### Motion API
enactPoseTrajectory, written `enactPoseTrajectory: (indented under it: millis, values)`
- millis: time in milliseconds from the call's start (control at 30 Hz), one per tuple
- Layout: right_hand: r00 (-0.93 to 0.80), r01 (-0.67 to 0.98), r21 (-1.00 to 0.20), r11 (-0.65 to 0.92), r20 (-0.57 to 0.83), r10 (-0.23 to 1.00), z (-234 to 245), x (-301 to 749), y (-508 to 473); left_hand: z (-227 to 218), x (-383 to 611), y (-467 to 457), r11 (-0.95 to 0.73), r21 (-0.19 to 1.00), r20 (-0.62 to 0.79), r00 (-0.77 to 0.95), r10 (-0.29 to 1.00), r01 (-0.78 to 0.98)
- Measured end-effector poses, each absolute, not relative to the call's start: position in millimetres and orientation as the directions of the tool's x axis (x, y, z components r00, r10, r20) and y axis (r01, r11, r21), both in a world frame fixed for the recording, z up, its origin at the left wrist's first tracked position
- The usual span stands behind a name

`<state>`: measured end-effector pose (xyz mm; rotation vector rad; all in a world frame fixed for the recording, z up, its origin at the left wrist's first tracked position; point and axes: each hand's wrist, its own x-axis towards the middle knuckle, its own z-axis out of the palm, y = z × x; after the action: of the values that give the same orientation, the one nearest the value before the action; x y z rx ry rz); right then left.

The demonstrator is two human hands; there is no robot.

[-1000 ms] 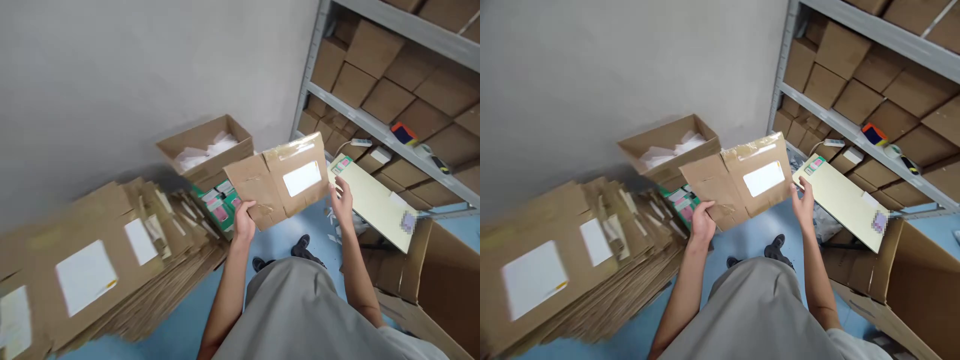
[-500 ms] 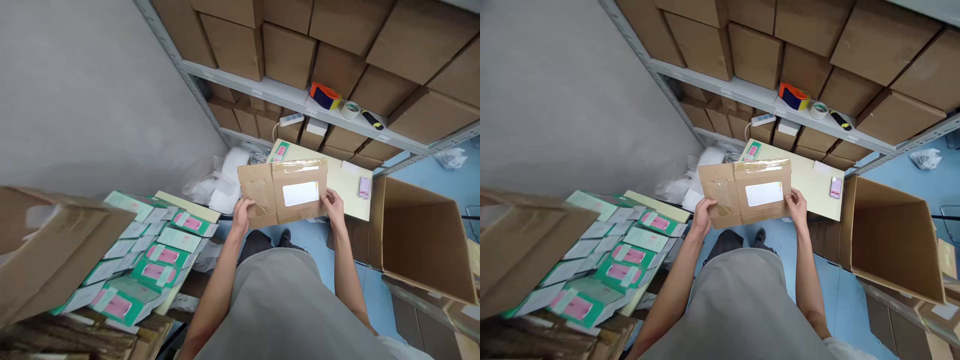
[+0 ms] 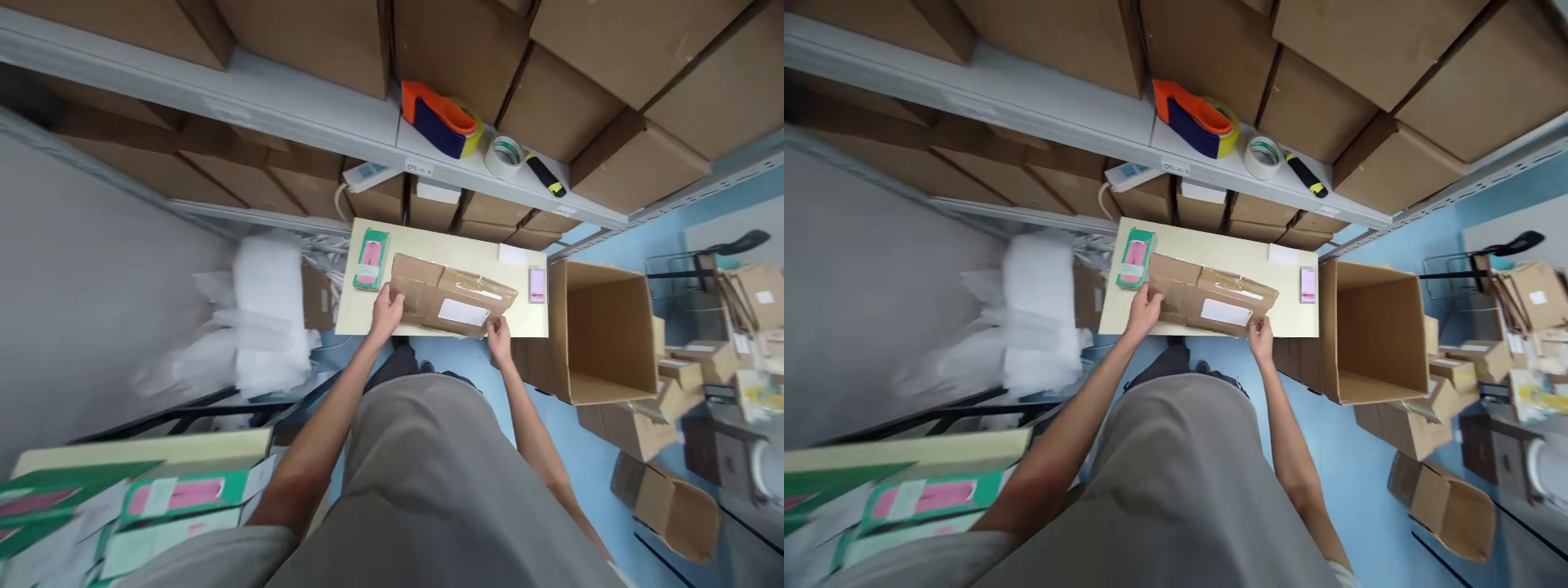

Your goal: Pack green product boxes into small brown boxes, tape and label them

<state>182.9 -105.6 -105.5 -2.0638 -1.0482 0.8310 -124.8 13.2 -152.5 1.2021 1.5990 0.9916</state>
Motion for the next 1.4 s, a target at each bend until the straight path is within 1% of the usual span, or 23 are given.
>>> enactPoseTrajectory:
  millis: [133, 267, 400, 500, 633, 700, 767, 833, 900, 1000, 1067, 1167, 1267, 1400]
  values:
    - [0.553, 0.458, -0.740, -0.492, -0.197, 0.810, -101, 182, -112, -168, -108, 66, 0.322, 0.926, -0.327, -0.008, 0.945, 0.199]
    - [0.607, 0.441, -0.734, -0.516, -0.180, 0.774, -107, 176, -93, -168, -106, 86, 0.329, 0.934, -0.344, 0.110, 0.932, 0.138]
    - [0.551, 0.425, -0.735, -0.529, -0.253, 0.795, -114, 176, -65, -154, -107, 78, 0.308, 0.949, -0.317, 0.250, 0.915, 0.075]
    - [0.487, 0.403, -0.737, -0.543, -0.330, 0.809, -112, 183, -58, -139, -104, 65, 0.343, 0.936, -0.351, 0.298, 0.887, 0.083]
    - [0.436, 0.336, -0.788, -0.516, -0.355, 0.827, -97, 206, -58, -120, -98, 50, 0.356, 0.920, -0.386, 0.213, 0.898, 0.167]
    - [0.444, 0.277, -0.820, -0.501, -0.353, 0.823, -84, 218, -52, -111, -97, 43, 0.342, 0.904, -0.390, 0.167, 0.906, 0.257]
    - [0.459, 0.256, -0.835, -0.487, -0.338, 0.822, -69, 226, -39, -102, -97, 37, 0.334, 0.865, -0.401, 0.115, 0.909, 0.375]
    - [0.437, 0.303, -0.836, -0.458, -0.305, 0.846, -55, 229, -22, -91, -97, 31, 0.330, 0.814, -0.402, 0.052, 0.914, 0.478]
    - [0.383, 0.405, -0.811, -0.423, -0.269, 0.884, -45, 228, -6, -80, -94, 25, 0.332, 0.770, -0.384, -0.020, 0.923, 0.545]
    - [0.279, 0.583, -0.728, -0.360, -0.237, 0.931, -39, 221, 9, -66, -88, 20, 0.337, 0.706, -0.335, -0.125, 0.934, 0.623]
    - [0.241, 0.662, -0.674, -0.329, -0.224, 0.944, -41, 217, 12, -60, -83, 19, 0.328, 0.669, -0.290, -0.171, 0.941, 0.667]
    - [0.256, 0.710, -0.628, -0.319, -0.191, 0.948, -43, 215, 9, -54, -80, 20, 0.293, 0.654, -0.208, -0.207, 0.956, 0.697]
    - [0.284, 0.719, -0.621, -0.311, -0.145, 0.948, -43, 211, 5, -48, -82, 25, 0.241, 0.667, -0.137, -0.202, 0.970, 0.705]
    - [0.285, 0.720, -0.617, -0.316, -0.152, 0.947, -45, 200, 2, -44, -85, 34, 0.196, 0.673, -0.133, -0.144, 0.981, 0.713]
